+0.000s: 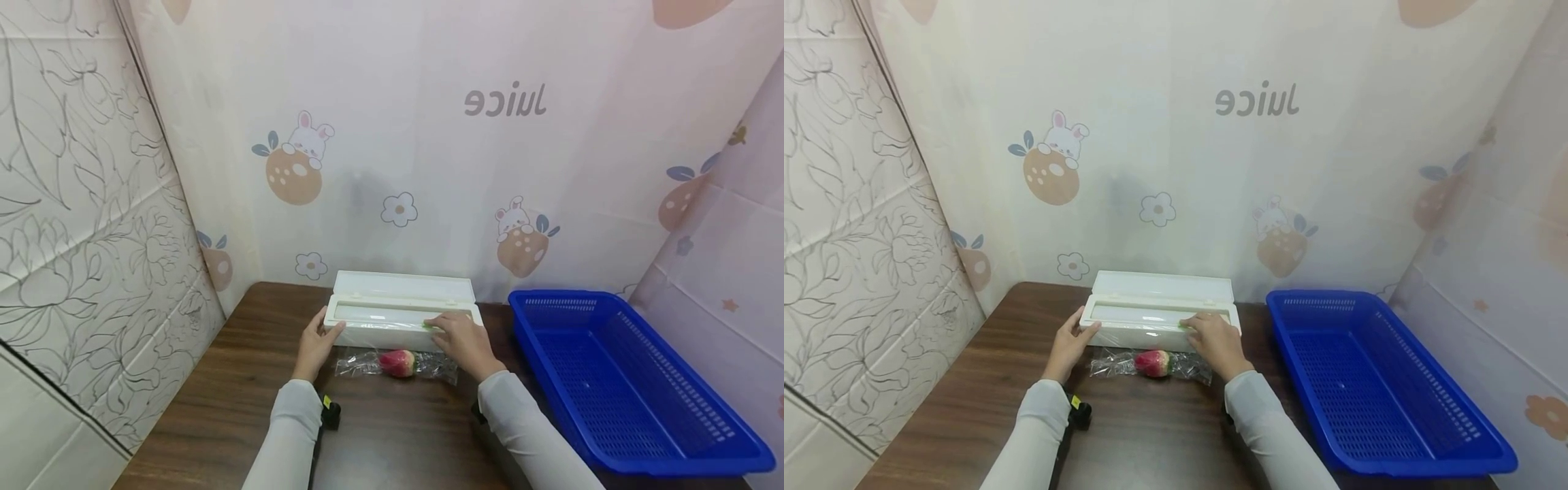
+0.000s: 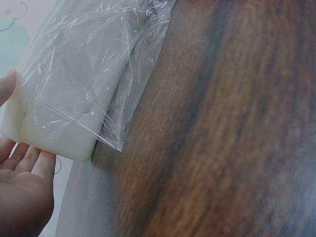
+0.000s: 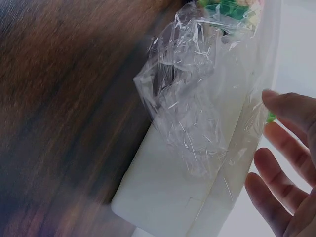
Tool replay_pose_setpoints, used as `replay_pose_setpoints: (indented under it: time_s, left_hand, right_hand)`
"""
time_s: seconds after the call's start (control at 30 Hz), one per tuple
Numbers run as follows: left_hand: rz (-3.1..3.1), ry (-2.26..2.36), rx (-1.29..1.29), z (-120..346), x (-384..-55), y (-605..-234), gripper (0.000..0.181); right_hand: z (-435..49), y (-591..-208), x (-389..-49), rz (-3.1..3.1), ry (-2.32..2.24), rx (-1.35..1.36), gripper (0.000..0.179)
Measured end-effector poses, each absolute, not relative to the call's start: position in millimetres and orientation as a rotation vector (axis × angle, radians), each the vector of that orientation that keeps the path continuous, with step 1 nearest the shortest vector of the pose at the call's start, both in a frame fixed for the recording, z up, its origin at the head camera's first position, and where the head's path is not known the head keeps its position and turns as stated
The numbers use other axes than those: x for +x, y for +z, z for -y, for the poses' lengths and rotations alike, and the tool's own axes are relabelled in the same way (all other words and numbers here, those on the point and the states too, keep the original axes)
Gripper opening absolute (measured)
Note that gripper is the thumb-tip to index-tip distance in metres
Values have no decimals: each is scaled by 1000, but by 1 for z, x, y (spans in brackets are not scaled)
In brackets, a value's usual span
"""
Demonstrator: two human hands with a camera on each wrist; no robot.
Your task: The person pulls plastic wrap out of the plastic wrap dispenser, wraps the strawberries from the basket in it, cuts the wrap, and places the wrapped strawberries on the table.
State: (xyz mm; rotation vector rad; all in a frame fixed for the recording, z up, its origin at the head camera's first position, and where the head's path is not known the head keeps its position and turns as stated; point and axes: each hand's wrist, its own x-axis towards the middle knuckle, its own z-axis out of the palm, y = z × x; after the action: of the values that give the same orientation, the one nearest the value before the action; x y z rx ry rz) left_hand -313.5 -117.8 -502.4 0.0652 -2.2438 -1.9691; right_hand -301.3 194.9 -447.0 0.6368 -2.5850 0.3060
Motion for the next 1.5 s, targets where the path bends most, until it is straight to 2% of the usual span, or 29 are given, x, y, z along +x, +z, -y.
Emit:
replay_pose_setpoints:
  time_s: [0.77, 1.5]
  left_hand:
    - [2232, -1976, 70, 117, -316, -503, 76]
    - [2268, -1966, 83, 120, -320, -503, 75]
  right_hand:
    - [-164, -447, -305, 2626, 585, 442, 33]
    - [-163, -447, -309, 2666, 580, 344, 22]
